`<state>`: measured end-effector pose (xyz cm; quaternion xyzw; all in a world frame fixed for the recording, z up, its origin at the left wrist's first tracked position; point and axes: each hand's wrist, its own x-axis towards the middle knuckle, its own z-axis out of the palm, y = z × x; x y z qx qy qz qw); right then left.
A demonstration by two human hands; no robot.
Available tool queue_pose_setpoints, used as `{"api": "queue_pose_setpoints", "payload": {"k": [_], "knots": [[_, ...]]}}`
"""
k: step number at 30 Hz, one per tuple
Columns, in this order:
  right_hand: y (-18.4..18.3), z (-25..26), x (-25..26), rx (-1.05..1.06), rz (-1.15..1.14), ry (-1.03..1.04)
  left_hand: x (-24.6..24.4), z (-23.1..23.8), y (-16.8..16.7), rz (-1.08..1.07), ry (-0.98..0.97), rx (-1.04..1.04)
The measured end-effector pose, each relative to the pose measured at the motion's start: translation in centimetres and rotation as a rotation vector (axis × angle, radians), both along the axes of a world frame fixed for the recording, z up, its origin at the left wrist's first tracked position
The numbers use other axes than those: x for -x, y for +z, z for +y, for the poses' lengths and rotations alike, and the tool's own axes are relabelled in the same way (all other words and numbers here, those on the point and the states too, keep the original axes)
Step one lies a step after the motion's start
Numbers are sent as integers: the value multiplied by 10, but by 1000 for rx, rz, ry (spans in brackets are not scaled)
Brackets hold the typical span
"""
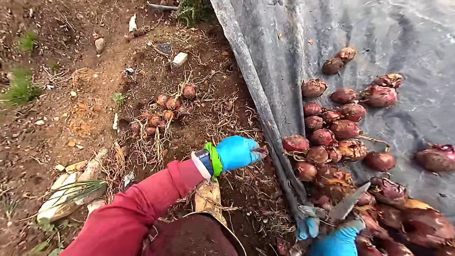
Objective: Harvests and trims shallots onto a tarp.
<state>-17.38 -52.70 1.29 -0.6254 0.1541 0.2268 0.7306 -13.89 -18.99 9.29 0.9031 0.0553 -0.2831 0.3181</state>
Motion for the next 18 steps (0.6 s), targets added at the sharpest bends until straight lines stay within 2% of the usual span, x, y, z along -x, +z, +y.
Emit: {"api": "queue_pose_setpoints", "payload": {"k": [2, 5, 8, 11, 13, 16, 18], "knots": [[-7, 0, -6, 34, 53, -10, 21, 76, -3, -21, 373, -196], [-21, 21, -4, 109, 184, 152, 57, 193, -21, -27, 868, -498], [-29, 71, -6, 192, 196, 384, 70, 264, -54, 19, 1148, -610], [-32, 124, -16, 218, 144, 553, 66, 282, -112, 119, 1287, -530], [-37, 152, -25, 215, 101, 608, 64, 278, -146, 127, 1474, -422], [-38, 181, -33, 198, 108, 624, 80, 256, -171, -35, 1751, -218], [-38, 186, -38, 214, 117, 615, 98, 227, -177, -47, 1772, -127]]}}
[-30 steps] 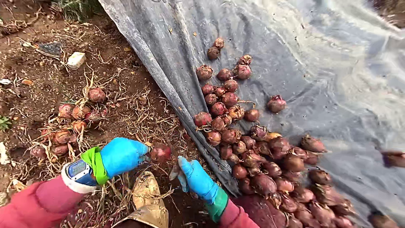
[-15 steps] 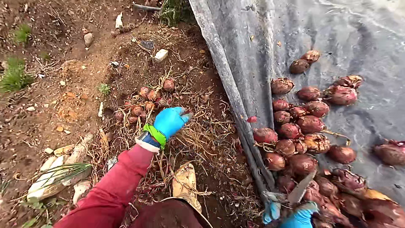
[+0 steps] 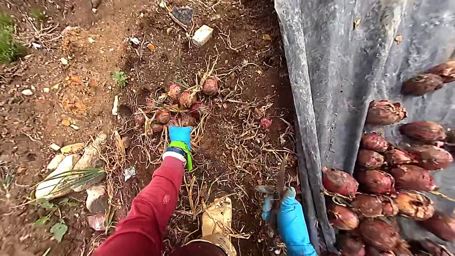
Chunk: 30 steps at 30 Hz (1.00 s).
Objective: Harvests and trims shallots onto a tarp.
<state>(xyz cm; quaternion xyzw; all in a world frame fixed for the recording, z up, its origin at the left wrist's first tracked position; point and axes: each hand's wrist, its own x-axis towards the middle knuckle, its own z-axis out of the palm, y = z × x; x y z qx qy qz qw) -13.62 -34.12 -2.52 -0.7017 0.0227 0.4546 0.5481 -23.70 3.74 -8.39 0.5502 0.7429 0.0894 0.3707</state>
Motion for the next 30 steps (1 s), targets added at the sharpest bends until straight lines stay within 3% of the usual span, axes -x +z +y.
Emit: {"api": "queue_pose_setpoints", "payload": {"k": [4, 6, 9, 13, 16, 19, 24, 26, 28, 30], "knots": [[-7, -10, 10, 17, 126, -26, 43, -57, 11, 251, -319, 180], [-17, -15, 22, 42, 257, -39, 45, -72, 36, 354, -540, 249], [-27, -15, 32, -63, 381, 54, 25, -98, 82, 329, -897, 156], [0, -1, 22, -276, 190, 181, -23, -144, 134, 320, -1537, 134], [17, -13, 7, -156, 5, 182, -43, -170, 156, 368, -1945, 138], [31, -49, -2, -136, 32, 241, -57, -176, 159, 344, -2027, 67], [40, -111, 16, -575, 166, -165, -94, -222, 168, 286, -1761, 98], [36, -133, 27, -470, 146, -236, -102, -237, 172, 284, -1737, 49], [32, -153, 33, -281, 75, -55, -103, -274, 191, 328, -1950, 37], [41, -165, 31, -201, -20, 92, -109, -325, 206, 427, -2298, 133]]}}
